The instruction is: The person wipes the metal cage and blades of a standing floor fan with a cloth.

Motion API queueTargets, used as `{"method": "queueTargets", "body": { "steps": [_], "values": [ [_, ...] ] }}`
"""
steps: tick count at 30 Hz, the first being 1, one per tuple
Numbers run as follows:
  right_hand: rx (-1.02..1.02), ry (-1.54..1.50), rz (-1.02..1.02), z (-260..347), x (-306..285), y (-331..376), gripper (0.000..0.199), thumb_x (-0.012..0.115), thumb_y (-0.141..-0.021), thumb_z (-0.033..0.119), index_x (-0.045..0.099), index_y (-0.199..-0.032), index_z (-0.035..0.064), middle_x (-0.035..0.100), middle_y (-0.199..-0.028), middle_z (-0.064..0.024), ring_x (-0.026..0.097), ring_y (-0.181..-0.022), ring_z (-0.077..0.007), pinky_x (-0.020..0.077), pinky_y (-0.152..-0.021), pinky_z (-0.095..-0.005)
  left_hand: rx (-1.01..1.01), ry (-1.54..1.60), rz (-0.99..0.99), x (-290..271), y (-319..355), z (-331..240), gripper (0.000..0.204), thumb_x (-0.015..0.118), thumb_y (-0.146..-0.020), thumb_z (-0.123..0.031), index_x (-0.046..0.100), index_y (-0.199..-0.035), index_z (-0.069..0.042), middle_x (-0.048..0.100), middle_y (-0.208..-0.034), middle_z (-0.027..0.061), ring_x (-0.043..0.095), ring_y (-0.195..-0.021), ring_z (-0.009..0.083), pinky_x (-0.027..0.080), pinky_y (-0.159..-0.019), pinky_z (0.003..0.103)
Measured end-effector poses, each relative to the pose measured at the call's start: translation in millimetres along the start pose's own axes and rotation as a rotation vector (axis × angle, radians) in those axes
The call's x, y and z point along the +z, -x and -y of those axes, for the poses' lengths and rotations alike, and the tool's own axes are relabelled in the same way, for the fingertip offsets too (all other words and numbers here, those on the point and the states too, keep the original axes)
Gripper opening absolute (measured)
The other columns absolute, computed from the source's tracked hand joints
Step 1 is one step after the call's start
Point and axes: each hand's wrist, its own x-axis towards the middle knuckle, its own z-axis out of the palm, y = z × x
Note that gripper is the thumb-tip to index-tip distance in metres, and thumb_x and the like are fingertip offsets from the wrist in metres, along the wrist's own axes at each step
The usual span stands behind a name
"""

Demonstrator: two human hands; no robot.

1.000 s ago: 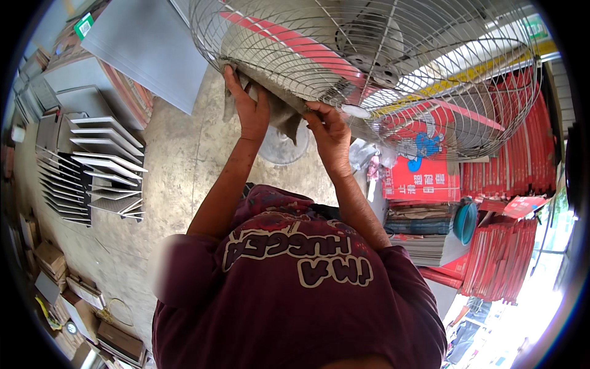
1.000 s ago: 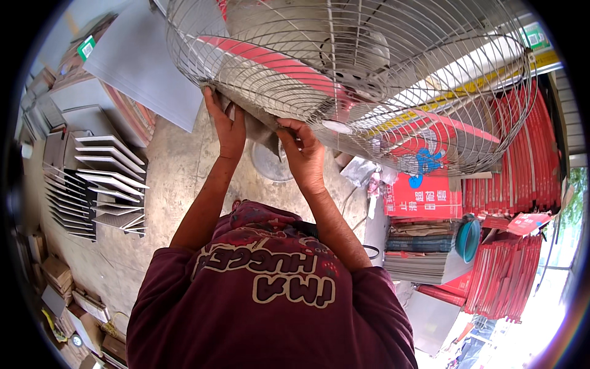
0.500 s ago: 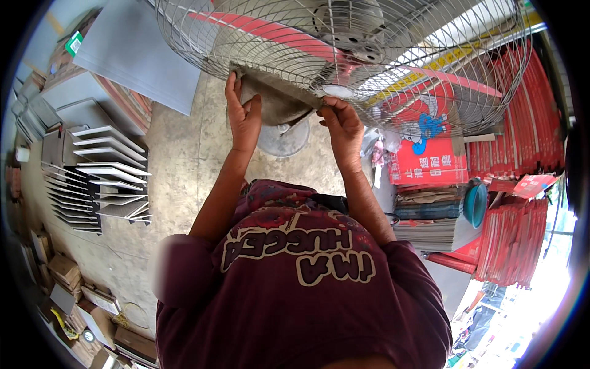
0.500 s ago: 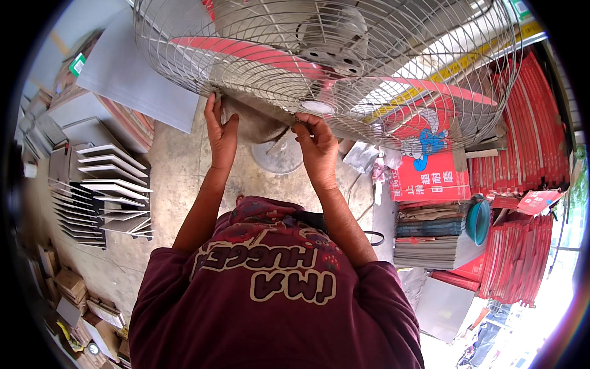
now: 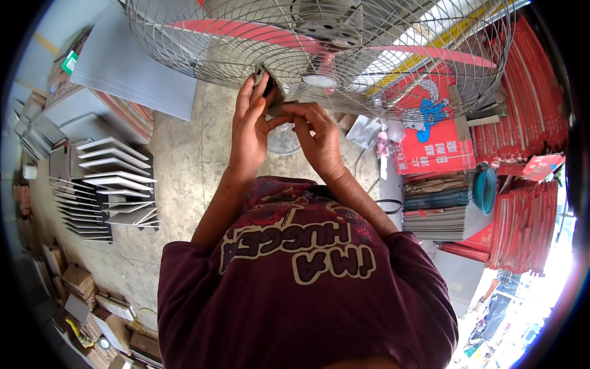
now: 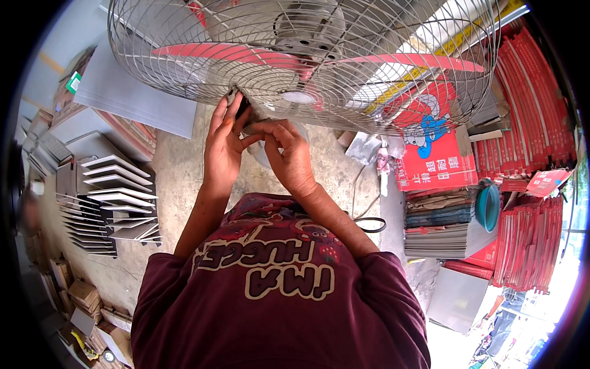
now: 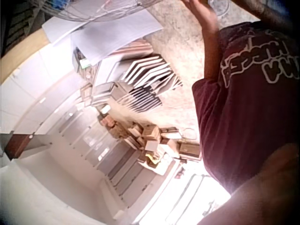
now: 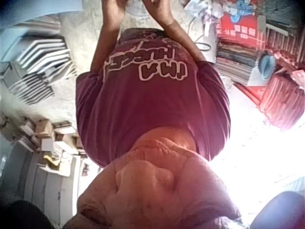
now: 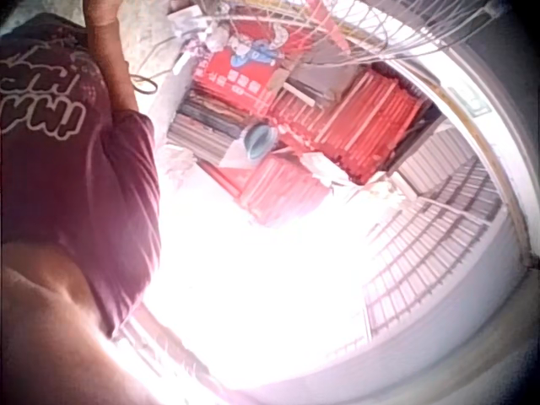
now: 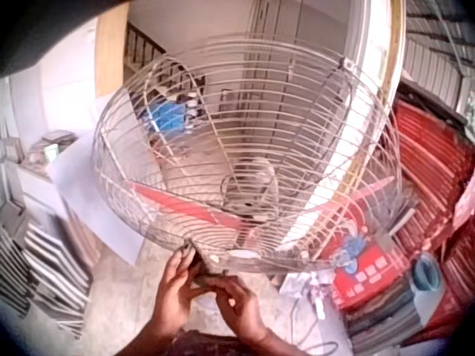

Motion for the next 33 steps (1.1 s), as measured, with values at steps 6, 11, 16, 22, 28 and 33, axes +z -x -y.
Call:
{"method": "queueTargets", "body": {
  "steps": [6,11,16,22,28,33],
  "values": [
    [-0.119,0.027,0.011,8.7,-5.9,-0.9,0.026,0.055,-0.083,-0.01,0.069,-0.099,0.0038,0.064,-0.093,-0.0089,0.065,-0.085,-0.0213,0.0534,-0.071,-0.0296,0.073,-0.028,0.043,8.1,1.9,-7.9,0.06,0.042,-0.099,-0.027,0.017,-0.149,-0.006,0.025,-0.153,0.0175,0.031,-0.137,0.0363,0.054,-0.09,0.046],
    [-0.181,0.033,0.047,16.1,-5.6,0.4,0.027,0.055,-0.081,-0.011,0.069,-0.097,0.0044,0.064,-0.091,-0.009,0.064,-0.082,-0.0214,0.053,-0.071,-0.0303,0.106,-0.057,0.034,2.5,3.3,-2.4,0.06,0.041,-0.099,-0.03,0.018,-0.149,-0.005,0.028,-0.153,0.0163,0.036,-0.135,0.0337,0.048,-0.097,0.044],
    [-0.213,0.032,0.042,16.2,-3.4,2.3,0.027,0.056,-0.08,-0.012,0.069,-0.097,0.0051,0.063,-0.089,-0.0093,0.064,-0.08,-0.0215,0.0531,-0.07,-0.0307,0.123,-0.084,0.027,3.3,5.5,-1.2,0.06,0.039,-0.1,-0.032,0.017,-0.149,-0.005,0.029,-0.153,0.016,0.037,-0.135,0.0317,0.039,-0.104,0.041],
    [-0.219,0.053,0.058,14.4,-3.0,4.1,0.027,0.057,-0.08,-0.012,0.069,-0.097,0.0045,0.064,-0.09,-0.0095,0.064,-0.082,-0.0218,0.0532,-0.07,-0.03,0.135,-0.094,0.047,3.9,7.3,-3.1,0.061,0.038,-0.1,-0.034,0.017,-0.149,-0.005,0.028,-0.153,0.0165,0.036,-0.135,0.0322,0.045,-0.098,0.042],
    [-0.012,-0.144,-0.054,-2.0,-10.4,0.2,0.024,0.054,-0.087,-0.01,0.067,-0.103,0.0024,0.064,-0.095,-0.0062,0.064,-0.087,-0.0146,0.0505,-0.075,-0.0246,0.112,-0.072,0.053,8.1,8.6,-2.0,0.057,0.033,-0.1,-0.042,0.025,-0.149,-0.013,0.025,-0.154,0.0169,0.035,-0.136,0.0332,0.049,-0.095,0.044],
    [0.052,-0.377,-0.232,-6.3,-33.0,-14.3,0.021,0.049,-0.098,0.004,0.061,-0.116,0.0037,0.063,-0.106,-0.0013,0.061,-0.088,-0.0089,0.0488,-0.075,-0.0219,0.093,-0.049,0.089,2.7,9.1,-7.6,0.056,0.034,-0.099,-0.044,0.032,-0.147,-0.015,0.026,-0.154,0.0171,0.045,-0.128,0.0328,0.052,-0.088,0.042]
  ]
}}
